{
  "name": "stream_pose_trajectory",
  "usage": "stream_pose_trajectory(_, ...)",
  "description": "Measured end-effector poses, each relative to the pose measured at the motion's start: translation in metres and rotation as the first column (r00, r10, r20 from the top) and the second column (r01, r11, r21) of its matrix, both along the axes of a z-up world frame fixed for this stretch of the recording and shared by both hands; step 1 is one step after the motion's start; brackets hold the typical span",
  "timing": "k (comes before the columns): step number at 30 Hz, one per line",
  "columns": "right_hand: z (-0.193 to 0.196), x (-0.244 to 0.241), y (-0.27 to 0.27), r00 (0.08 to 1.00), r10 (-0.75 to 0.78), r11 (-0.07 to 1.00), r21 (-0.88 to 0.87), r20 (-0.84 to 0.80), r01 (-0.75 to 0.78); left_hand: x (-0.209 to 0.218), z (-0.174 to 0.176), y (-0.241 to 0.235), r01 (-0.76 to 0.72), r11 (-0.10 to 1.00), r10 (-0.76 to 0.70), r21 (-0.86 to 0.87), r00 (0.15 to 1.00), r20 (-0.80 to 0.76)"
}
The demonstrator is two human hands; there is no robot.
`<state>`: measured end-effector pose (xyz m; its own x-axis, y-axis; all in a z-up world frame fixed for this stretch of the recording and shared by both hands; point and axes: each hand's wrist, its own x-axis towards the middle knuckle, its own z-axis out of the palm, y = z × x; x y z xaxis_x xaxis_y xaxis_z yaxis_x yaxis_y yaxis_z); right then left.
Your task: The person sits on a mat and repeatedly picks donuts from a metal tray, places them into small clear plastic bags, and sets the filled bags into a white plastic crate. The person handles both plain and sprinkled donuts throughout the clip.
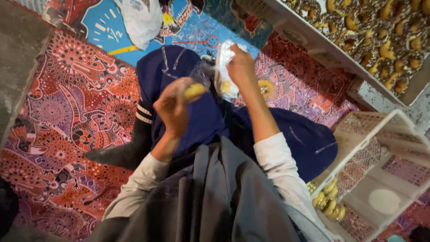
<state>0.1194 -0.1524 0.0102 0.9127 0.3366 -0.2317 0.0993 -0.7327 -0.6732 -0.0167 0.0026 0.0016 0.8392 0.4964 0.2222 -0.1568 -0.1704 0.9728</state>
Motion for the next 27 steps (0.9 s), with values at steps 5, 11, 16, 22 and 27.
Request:
stream_pose_trajectory(5,-0.055,-0.049,-0.019,0.908,0.259,0.733,0.679,-0.329,0.037,0.009,0.010,-0.008,0.032,0.959,-0.038,-0.282,0.999,-0.018)
stream_pose_trajectory(11,-0.081,-0.074,0.010,0.807,0.213,0.630,0.709,-0.551,0.317,0.010,-0.022,0.017,-0.180,0.907,0.015,-0.381,0.917,-0.398)
stream_pose_trajectory(16,-0.054,-0.059,0.016,0.994,-0.008,0.758,0.647,-0.112,0.079,0.007,-0.038,0.026,0.045,0.917,-0.154,-0.397,0.957,-0.247)
stream_pose_trajectory(22,-0.057,-0.064,0.020,0.937,-0.338,0.656,0.735,0.085,0.170,0.011,-0.021,0.007,-0.065,0.985,0.054,-0.159,0.996,-0.069)
stream_pose_trajectory(27,-0.102,-0.089,0.001,0.953,-0.293,0.772,0.570,-0.070,0.280,0.009,-0.031,0.006,0.014,0.929,0.066,0.369,0.977,-0.203)
